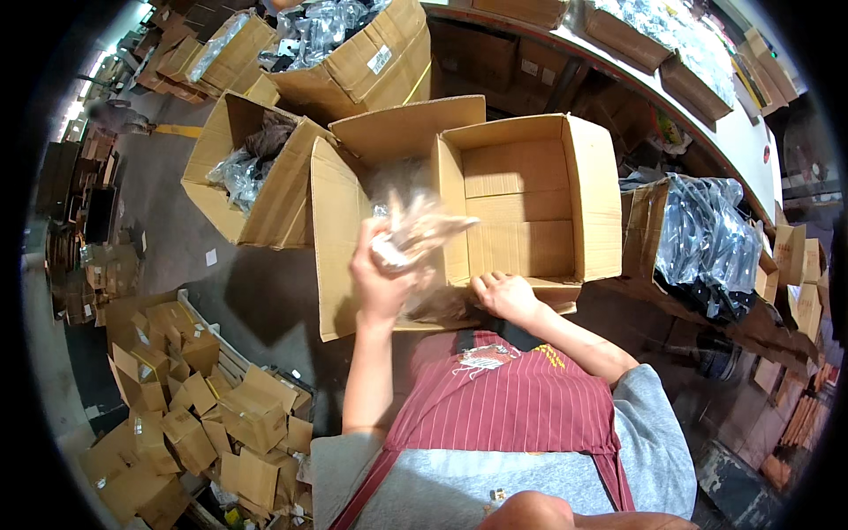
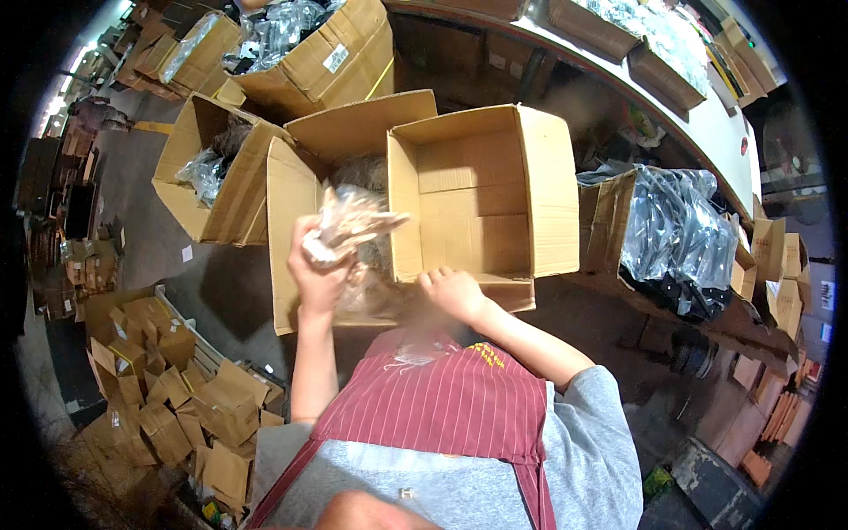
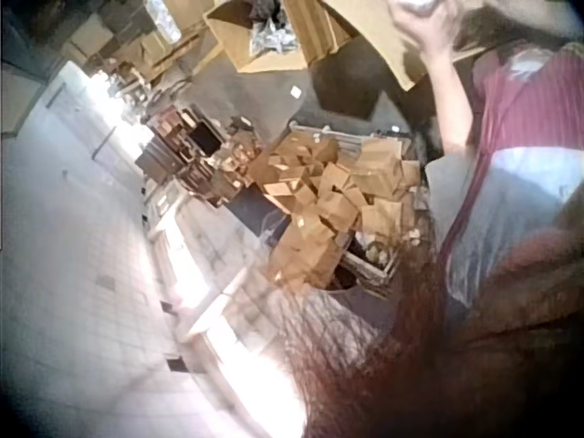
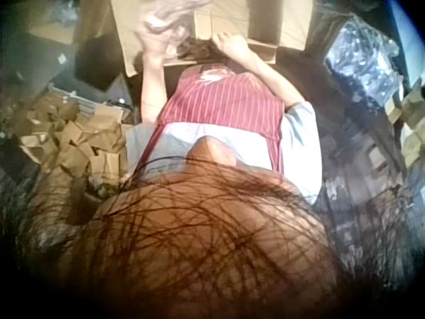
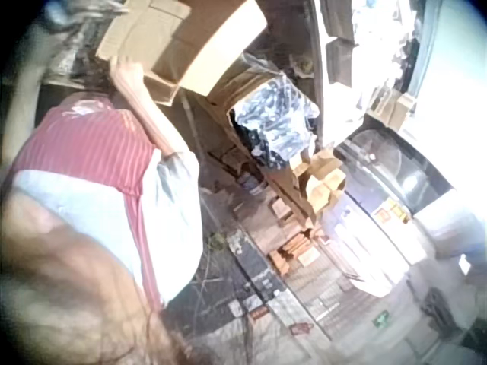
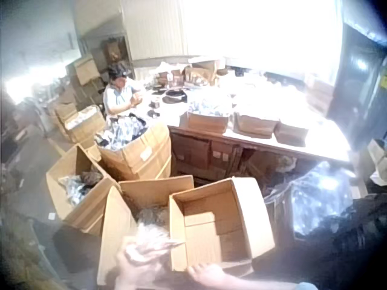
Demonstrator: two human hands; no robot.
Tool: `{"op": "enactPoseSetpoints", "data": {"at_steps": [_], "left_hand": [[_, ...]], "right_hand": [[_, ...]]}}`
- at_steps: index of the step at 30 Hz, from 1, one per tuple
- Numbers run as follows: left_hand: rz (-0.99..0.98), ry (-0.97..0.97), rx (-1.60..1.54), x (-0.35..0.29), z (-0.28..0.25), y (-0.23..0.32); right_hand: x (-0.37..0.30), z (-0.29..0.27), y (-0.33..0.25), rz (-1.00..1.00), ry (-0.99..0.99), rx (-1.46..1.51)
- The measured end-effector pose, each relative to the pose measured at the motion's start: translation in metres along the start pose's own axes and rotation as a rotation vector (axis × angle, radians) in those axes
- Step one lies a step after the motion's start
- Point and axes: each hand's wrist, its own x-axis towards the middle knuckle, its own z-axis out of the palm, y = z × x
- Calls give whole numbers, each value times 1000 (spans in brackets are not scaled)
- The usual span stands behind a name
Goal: The person places multiple small plastic-wrapped items into a cardboard box, arranging them by hand. The person continues to fill the box with similar items from a nearby pile.
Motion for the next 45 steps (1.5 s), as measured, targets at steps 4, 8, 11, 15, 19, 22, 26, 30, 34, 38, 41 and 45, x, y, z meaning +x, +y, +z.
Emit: {"op": "enactPoseSetpoints", "data": {"at_steps": [4, 8, 11, 15, 19, 22, 26, 30, 34, 38, 41, 45], "left_hand": [[99, -153, 227, 21, 70, -17], [61, -456, 583, 3, 130, -81], [176, -508, 579, 5, 126, -59], [-52, -75, 77, 10, 72, -80], [-476, -254, 709, -38, -13, -200], [-820, -735, 666, -96, -26, -226], [-235, -1269, 568, -84, 20, -165], [-176, -1123, 755, -100, 63, -184], [-212, -934, 1110, -124, 92, -177], [-443, -892, 835, -119, 100, -201], [-61, -770, 661, -161, 103, -318], [-16, -742, 701, -142, 77, -300]], "right_hand": [[2, -6, -1, -17, 5, 12], [4, -17, -5, -33, -207, 77], [-2, -23, 2, -9, -189, 64], [-10, -40, -2, 108, -62, 163], [-11, -30, -3, 166, -43, 143], [-16, -29, 0, 211, 10, 153], [-27, -47, 6, 328, -22, 247], [-38, -56, 16, 324, 49, 336], [-44, -52, 16, 298, 62, 306], [-49, -35, 9, 240, 121, 169], [-28, -41, 0, 190, 77, 203], [-20, -52, 5, 173, 40, 254]]}}
